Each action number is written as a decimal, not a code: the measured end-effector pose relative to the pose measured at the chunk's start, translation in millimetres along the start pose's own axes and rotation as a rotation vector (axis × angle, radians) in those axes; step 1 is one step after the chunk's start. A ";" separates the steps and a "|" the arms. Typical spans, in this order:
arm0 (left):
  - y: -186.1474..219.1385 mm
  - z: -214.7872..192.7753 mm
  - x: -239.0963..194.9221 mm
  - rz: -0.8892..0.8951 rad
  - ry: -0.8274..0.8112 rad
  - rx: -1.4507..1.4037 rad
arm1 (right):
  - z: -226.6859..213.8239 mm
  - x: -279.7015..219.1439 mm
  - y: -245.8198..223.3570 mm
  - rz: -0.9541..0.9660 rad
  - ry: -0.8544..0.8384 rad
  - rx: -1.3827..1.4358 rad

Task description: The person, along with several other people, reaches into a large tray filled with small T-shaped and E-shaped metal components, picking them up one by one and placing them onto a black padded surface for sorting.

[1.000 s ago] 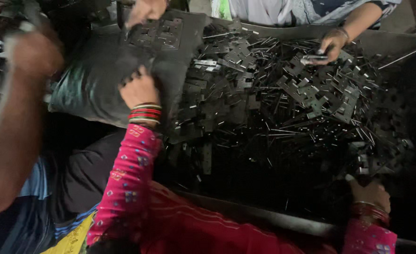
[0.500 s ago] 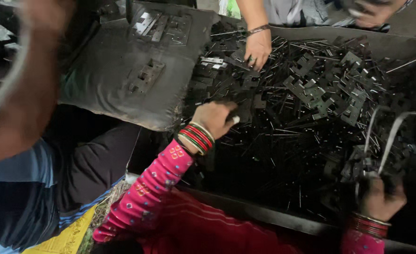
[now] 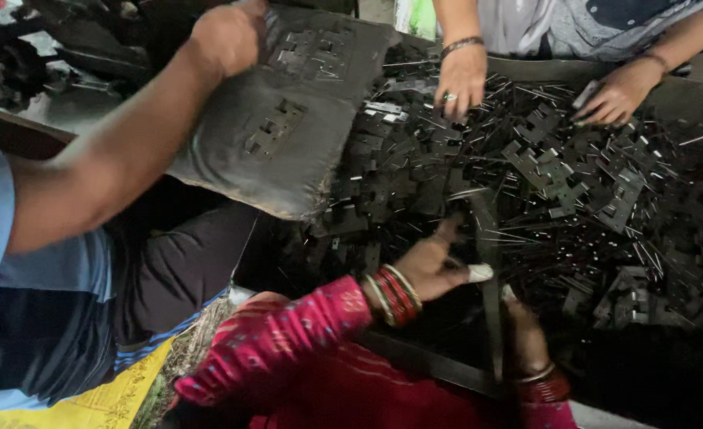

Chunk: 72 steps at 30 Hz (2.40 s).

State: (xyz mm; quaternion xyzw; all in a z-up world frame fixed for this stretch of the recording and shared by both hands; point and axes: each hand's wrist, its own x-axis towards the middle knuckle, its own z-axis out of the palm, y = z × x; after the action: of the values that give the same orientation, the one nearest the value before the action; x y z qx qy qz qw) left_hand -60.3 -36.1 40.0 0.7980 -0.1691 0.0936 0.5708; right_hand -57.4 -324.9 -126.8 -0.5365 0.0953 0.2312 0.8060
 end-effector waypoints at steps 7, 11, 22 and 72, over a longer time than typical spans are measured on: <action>0.4 -29.5 8.6 -0.483 0.089 0.090 | 114.8 -25.8 -23.8 -0.675 -0.189 -1.115; 9.1 -74.3 14.5 -0.563 0.015 0.972 | 168.5 13.0 -59.4 -0.610 0.061 -1.654; -45.3 -175.8 14.3 -0.574 0.463 0.895 | 323.0 231.9 70.0 -0.966 0.016 -2.012; -66.1 -180.4 9.0 -0.424 0.373 0.689 | 207.7 8.4 -60.7 -0.569 -0.533 -2.080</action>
State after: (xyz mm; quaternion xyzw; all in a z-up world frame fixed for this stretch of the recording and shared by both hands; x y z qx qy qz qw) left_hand -19.2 151.8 44.7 0.9282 0.1454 0.1676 0.2987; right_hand -40.8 -153.0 4.0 -0.8865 -0.4482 0.1130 -0.0185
